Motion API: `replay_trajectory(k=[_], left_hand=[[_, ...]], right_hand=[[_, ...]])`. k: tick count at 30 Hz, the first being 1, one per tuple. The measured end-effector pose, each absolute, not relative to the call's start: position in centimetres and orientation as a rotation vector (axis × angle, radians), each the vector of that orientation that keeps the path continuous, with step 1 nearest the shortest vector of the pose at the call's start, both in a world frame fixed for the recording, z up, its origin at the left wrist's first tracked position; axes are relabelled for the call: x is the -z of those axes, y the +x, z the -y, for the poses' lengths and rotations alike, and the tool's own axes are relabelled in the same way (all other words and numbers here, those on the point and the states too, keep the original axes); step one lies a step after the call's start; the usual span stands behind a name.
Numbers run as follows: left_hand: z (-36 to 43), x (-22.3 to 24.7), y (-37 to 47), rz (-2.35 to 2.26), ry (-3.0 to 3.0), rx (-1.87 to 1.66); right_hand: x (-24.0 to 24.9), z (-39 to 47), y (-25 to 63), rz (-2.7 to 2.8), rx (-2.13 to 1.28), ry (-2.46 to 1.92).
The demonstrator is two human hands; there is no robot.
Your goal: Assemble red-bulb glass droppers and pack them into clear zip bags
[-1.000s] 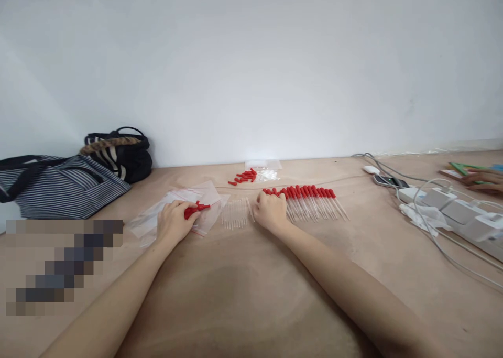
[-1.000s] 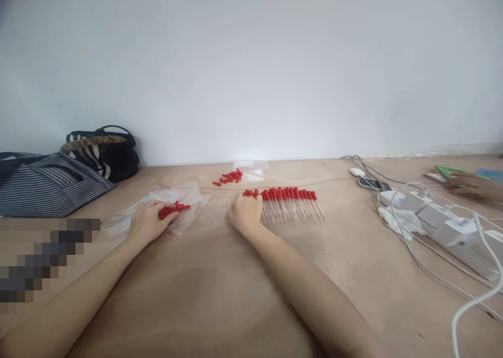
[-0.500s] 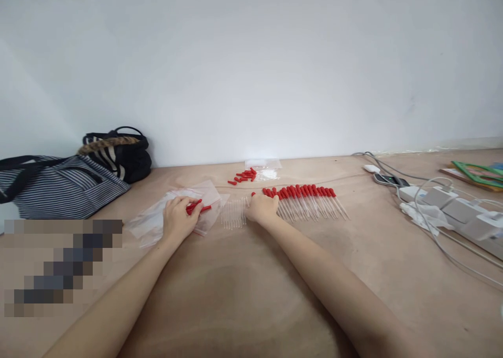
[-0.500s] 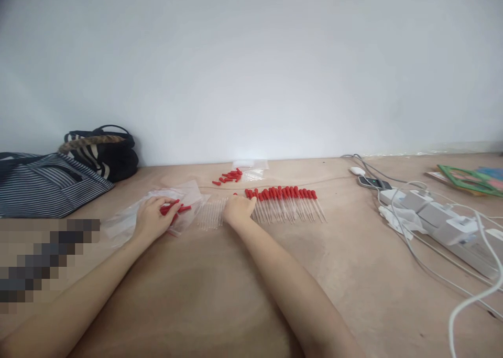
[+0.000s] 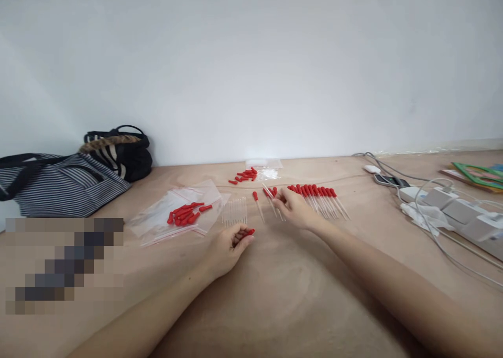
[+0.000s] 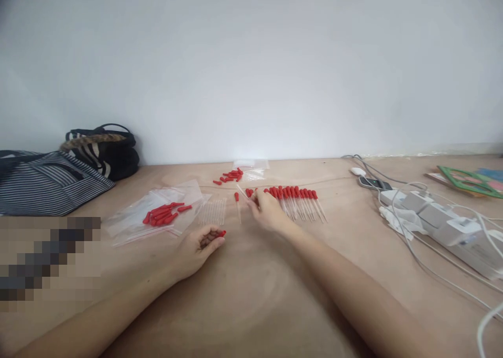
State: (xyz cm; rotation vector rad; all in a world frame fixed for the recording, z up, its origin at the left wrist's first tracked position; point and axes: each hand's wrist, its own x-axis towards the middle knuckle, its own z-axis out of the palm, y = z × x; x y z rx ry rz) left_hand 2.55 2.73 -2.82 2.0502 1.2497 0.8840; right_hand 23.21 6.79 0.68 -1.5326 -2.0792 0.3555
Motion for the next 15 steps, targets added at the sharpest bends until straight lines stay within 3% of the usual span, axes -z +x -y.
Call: replay_trajectory(k=[5,15], left_hand=[[-2.8,2.6,2.8,-1.264,2.055,-0.870],[-2.9,2.4,2.7,-1.267,2.043,-0.857]], right_hand=[[2.5,-3.7,26.4,2.044,-0.216,-1.061],[3.0,-1.2,24.0,2.239,-0.055,-1.053]])
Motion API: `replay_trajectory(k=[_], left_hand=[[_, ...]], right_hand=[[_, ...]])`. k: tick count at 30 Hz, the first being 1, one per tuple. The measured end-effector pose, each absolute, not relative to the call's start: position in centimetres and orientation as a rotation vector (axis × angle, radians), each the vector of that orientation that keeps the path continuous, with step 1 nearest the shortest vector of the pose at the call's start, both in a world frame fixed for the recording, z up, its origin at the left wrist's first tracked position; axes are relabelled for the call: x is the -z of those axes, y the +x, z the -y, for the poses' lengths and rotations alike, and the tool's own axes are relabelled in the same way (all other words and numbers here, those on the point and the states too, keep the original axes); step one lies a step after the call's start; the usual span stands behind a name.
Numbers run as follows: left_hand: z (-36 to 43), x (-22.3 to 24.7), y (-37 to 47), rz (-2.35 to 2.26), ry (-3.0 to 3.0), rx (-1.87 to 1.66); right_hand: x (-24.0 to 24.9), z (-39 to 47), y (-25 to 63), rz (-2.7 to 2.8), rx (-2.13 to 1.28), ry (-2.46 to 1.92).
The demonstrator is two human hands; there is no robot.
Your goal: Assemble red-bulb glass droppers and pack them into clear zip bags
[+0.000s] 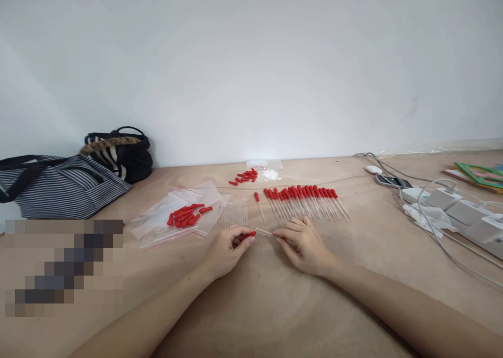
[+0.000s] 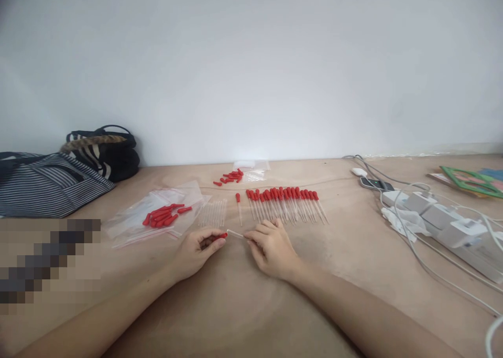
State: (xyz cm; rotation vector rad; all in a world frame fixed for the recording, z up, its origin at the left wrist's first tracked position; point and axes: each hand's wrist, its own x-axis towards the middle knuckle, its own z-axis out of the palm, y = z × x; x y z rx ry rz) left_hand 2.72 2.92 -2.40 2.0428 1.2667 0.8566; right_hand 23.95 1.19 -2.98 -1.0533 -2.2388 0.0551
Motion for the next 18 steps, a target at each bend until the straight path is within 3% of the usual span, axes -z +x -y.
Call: replay_trajectory(k=[18], left_hand=[[-2.6,3.5,3.4,-1.176,1.639,-1.111]], right_hand=[[3.3,-0.6,22.8,2.282,0.054,-0.826]])
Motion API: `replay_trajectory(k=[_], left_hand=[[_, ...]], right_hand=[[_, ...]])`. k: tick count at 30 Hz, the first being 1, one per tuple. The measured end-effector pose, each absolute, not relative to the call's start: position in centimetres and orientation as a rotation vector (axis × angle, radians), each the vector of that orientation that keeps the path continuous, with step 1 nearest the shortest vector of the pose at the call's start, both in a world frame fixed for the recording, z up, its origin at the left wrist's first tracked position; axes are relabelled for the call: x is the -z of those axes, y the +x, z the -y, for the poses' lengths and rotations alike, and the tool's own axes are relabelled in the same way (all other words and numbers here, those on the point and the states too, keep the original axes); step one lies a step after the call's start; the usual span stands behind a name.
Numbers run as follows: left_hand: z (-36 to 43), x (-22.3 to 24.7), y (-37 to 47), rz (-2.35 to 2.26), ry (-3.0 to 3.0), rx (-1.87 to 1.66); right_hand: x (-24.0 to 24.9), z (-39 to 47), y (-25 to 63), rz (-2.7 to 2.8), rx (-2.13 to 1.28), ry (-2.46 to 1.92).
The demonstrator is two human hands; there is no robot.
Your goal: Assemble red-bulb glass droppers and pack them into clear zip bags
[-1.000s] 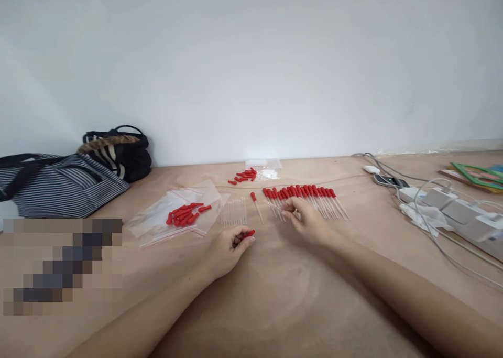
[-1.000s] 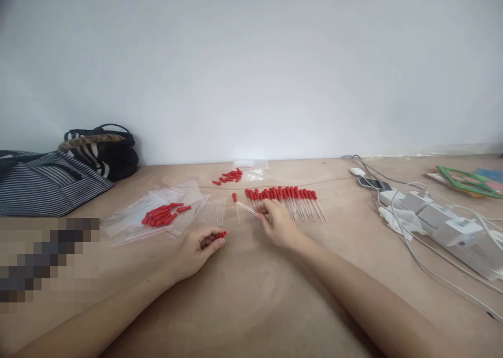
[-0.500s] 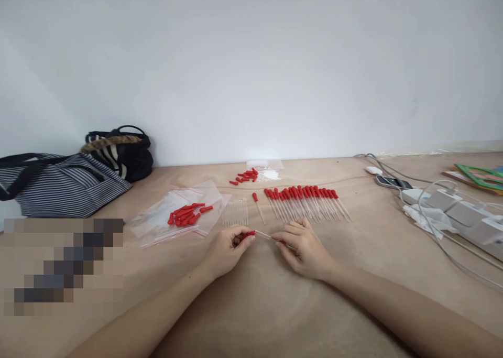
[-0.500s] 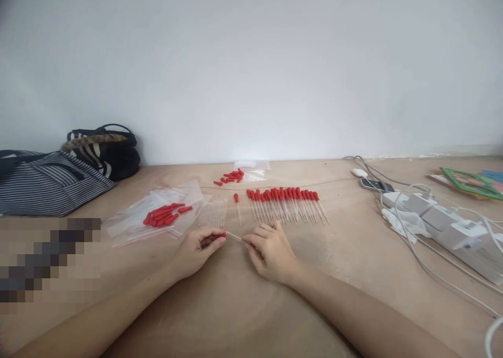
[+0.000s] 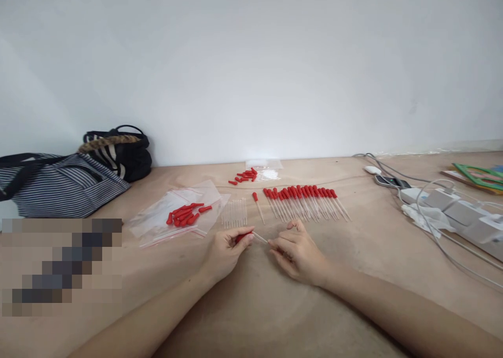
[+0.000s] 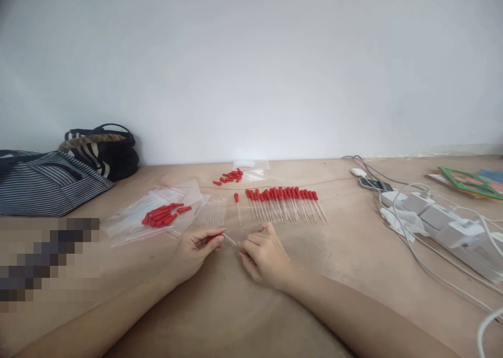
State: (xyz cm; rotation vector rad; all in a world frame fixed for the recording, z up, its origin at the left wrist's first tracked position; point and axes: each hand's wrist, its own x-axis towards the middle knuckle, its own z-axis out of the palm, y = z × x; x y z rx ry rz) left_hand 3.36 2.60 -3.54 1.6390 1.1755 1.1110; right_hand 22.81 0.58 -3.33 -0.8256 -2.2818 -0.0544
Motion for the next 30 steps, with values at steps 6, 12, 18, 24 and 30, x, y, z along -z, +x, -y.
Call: replay_trajectory(k=[6,12,18,24,30], left_hand=[[-2.3,3.3,3.2,-1.135,1.558,-1.090],[-2.1,3.2,3.2,-1.026,1.712,-0.993],[-1.9,3.2,3.1,-1.007,1.816,-0.915],[-1.9,3.3,3.0,-1.059,1.789,-0.864],[-2.2,3.3,2.9,-1.061,1.669,-0.941]], right_hand=[[2.9,-0.8,23.4,2.352,0.159,-0.721],[2.8,-1.9,24.6,2.431,0.364,-0.604],[2.5,-2.1,24.6,2.435,0.385,-0.548],[2.6,-2.0,24.0,2.393,0.296,-0.602],[2.2,-2.0,24.3,2.356,0.202,-0.738]])
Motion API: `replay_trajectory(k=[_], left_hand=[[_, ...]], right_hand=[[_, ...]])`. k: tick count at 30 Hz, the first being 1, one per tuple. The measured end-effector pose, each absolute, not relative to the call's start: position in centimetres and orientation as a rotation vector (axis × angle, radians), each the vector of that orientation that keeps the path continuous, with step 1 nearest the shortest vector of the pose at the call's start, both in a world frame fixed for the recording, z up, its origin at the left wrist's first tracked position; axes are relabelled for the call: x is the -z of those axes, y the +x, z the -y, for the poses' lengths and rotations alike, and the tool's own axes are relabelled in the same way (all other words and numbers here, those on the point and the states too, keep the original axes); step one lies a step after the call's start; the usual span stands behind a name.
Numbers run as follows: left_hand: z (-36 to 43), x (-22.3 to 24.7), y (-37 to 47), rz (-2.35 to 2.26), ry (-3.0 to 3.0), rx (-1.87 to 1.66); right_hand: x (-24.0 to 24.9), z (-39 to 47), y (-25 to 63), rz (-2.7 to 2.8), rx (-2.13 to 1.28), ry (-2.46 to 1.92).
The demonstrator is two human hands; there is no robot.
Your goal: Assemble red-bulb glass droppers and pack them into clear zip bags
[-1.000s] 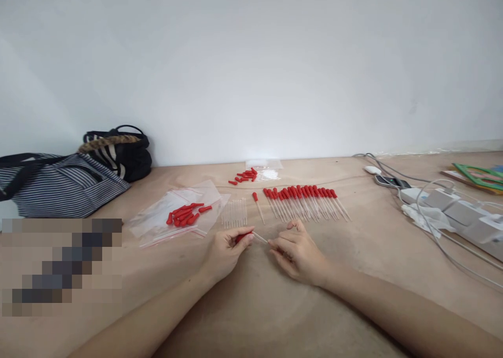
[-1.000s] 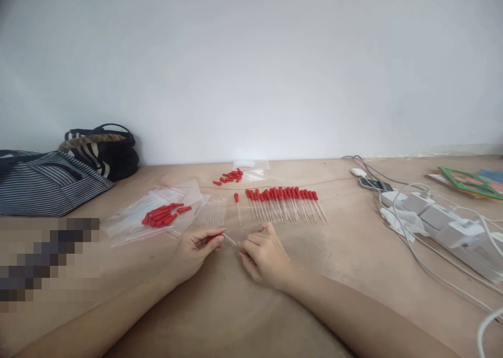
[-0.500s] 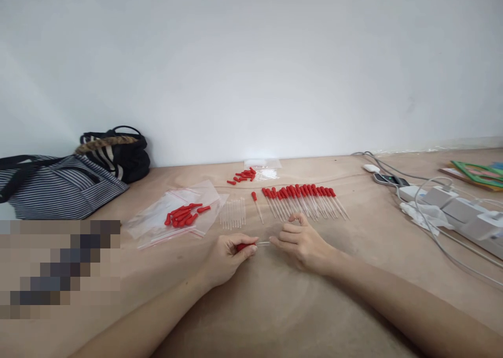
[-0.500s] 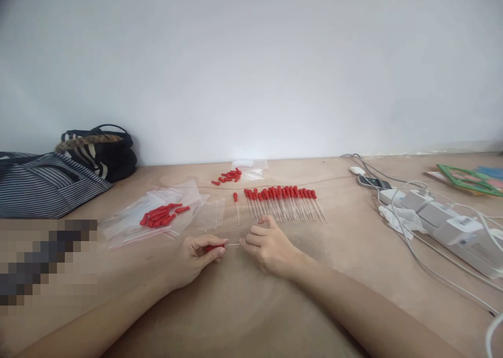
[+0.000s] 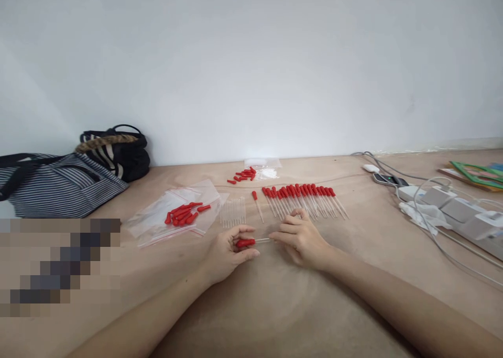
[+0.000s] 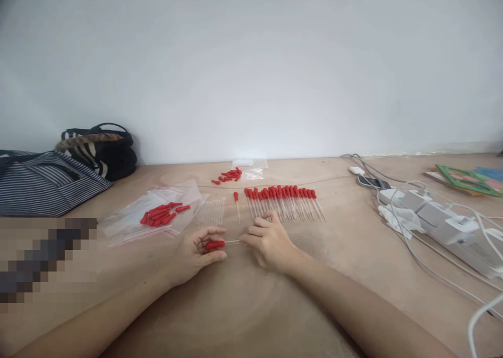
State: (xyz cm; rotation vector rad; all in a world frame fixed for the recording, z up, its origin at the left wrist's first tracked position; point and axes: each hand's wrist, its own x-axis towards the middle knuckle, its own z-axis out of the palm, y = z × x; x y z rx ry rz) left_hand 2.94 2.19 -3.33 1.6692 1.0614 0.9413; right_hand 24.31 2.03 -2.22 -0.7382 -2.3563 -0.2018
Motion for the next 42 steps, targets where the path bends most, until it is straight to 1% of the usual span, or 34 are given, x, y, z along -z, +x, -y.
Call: replay_trajectory(k=[10,16,19,22,26,30,32,36,42], left_hand=[[-1.9,3.6,3.3,-1.021,1.676,-0.985],[-1.9,3.4,3.3,-1.026,1.699,-0.931],[-2.3,3.0,2.8,-1.058,1.805,-0.862],[-3.3,2.2,1.4,-1.208,2.112,-0.914],[-6.0,1.4,-2.4,-1.591,2.559,-1.027],[-8.3,1.3,-5.8,-2.087,2.631,-0.865],[-8.7,1.3,-6.4,-2.227,2.620,-0.761],[-8.8,1.4,-6.0,-2.303,2.627,-0.631],[-8.9,1.6,-5.6,-2.314,2.577,-0.596]], right_hand=[[2.6,-2.0,24.3,2.365,0.219,-0.756],[3.2,-1.9,23.8,2.372,0.165,-0.844],[3.4,-1.7,23.6,2.369,0.132,-0.920],[3.3,-1.9,23.4,2.284,0.092,-1.075],[2.6,-3.6,22.5,2.067,0.028,-1.444],[1.9,-6.3,20.6,1.925,0.019,-1.713],[1.7,-7.4,19.7,1.902,0.040,-1.788],[1.8,-8.4,18.7,1.947,0.051,-1.883],[1.6,-8.3,18.7,1.987,0.063,-1.963]])
